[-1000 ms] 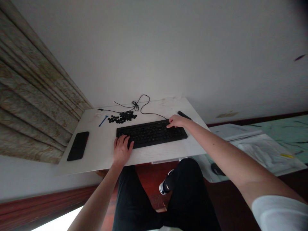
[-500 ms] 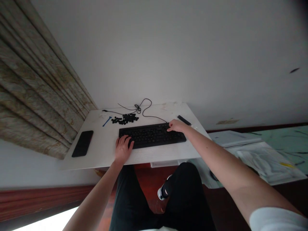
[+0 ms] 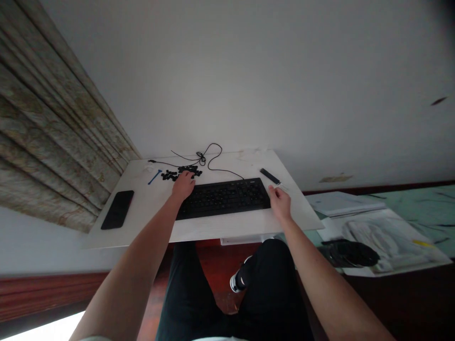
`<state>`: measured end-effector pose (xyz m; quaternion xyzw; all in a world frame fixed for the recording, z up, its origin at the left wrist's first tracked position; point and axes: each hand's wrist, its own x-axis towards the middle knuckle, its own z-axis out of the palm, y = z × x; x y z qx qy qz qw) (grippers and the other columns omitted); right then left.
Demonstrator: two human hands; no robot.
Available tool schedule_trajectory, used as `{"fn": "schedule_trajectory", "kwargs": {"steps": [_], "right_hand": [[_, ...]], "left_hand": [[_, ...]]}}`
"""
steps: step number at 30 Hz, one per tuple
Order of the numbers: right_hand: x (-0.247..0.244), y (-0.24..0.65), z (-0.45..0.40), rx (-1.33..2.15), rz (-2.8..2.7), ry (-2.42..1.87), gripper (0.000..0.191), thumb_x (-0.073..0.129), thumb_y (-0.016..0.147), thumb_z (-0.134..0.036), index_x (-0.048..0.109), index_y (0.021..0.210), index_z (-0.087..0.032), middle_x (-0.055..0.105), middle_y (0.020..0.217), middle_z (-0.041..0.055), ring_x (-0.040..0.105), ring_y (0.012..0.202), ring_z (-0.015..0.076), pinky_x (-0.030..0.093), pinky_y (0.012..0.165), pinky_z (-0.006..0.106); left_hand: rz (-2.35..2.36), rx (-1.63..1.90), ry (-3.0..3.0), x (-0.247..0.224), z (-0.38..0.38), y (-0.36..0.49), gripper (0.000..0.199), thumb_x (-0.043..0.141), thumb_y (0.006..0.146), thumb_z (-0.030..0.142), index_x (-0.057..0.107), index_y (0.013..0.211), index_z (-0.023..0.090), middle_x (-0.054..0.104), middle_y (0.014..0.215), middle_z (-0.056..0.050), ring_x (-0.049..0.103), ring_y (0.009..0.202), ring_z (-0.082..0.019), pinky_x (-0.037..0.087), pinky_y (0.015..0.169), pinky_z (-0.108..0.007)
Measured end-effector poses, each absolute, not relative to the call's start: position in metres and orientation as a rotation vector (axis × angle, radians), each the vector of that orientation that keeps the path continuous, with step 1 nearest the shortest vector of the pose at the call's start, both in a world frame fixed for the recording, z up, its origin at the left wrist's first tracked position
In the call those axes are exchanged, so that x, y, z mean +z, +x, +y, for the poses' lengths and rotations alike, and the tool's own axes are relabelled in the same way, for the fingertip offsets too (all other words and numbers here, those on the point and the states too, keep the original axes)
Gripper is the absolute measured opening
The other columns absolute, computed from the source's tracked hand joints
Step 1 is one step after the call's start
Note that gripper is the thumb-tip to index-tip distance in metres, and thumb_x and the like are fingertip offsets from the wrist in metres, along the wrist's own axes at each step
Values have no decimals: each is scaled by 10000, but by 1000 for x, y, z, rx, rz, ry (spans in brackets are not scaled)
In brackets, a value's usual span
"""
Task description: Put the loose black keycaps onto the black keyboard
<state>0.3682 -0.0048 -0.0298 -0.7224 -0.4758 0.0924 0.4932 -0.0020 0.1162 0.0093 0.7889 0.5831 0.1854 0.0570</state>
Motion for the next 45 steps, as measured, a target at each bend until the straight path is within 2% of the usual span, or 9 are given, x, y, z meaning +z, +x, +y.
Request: {"fn": "schedule_trajectory", "kwargs": {"steps": [8,14,23,30,33,37,40,45], "right_hand": [[-25,368,0,268,-1176,-1796,566,428,871,-684,408,535,-230,430,500,-23,409,553,151,314,571,288],[-26,367,2,246,-1181,-1827,565,433,867,-685,434,535,-228,476,504,-3,426,548,160,311,570,295],[-26,368,3,225,-1193,-1847,558,431,877,-668,427,530,-230,481,502,3,432,548,165,305,576,300],[-26,367,3,231,-1198,-1842,537,446,882,-639,442,535,-230,486,497,3,449,555,172,314,585,302],[-26,367,3,228,-1199,-1849,535,449,878,-640,450,536,-229,501,505,8,450,557,172,318,588,304],[-25,367,3,240,-1192,-1844,534,455,873,-640,451,532,-229,504,506,7,451,555,171,326,588,303],[-24,366,2,237,-1190,-1849,525,463,871,-633,464,537,-228,507,506,6,454,553,173,325,588,303],[-22,365,1,222,-1196,-1854,515,471,870,-624,464,538,-229,514,505,9,454,552,175,324,588,306]], "left_hand": [[1825,203,2518,8,144,5,343,461,920,189,632,1217,205,598,1235,-125,544,1141,-279,483,922,-388],[1804,17,2634,14,145,5,320,429,931,184,621,1187,192,614,1195,-130,580,1092,-278,499,855,-377],[1826,-40,2601,19,144,4,280,443,913,150,620,1129,169,656,1138,-143,627,1058,-278,506,849,-377],[1883,27,2566,19,144,-1,302,436,928,176,608,1176,170,671,1136,-149,653,1011,-263,504,838,-356],[1911,242,2489,21,144,-4,288,451,920,180,638,1138,163,692,1097,-142,658,984,-244,495,864,-347],[1802,852,2125,21,141,-2,253,506,893,222,688,1056,159,726,973,-100,666,898,-209,501,877,-337],[1602,1197,1709,19,130,5,253,566,851,255,683,1050,151,722,980,-81,660,902,-187,518,889,-345],[1098,1389,1012,17,92,18,207,673,779,216,678,972,142,697,1034,-77,671,943,-167,520,960,-384]]}}
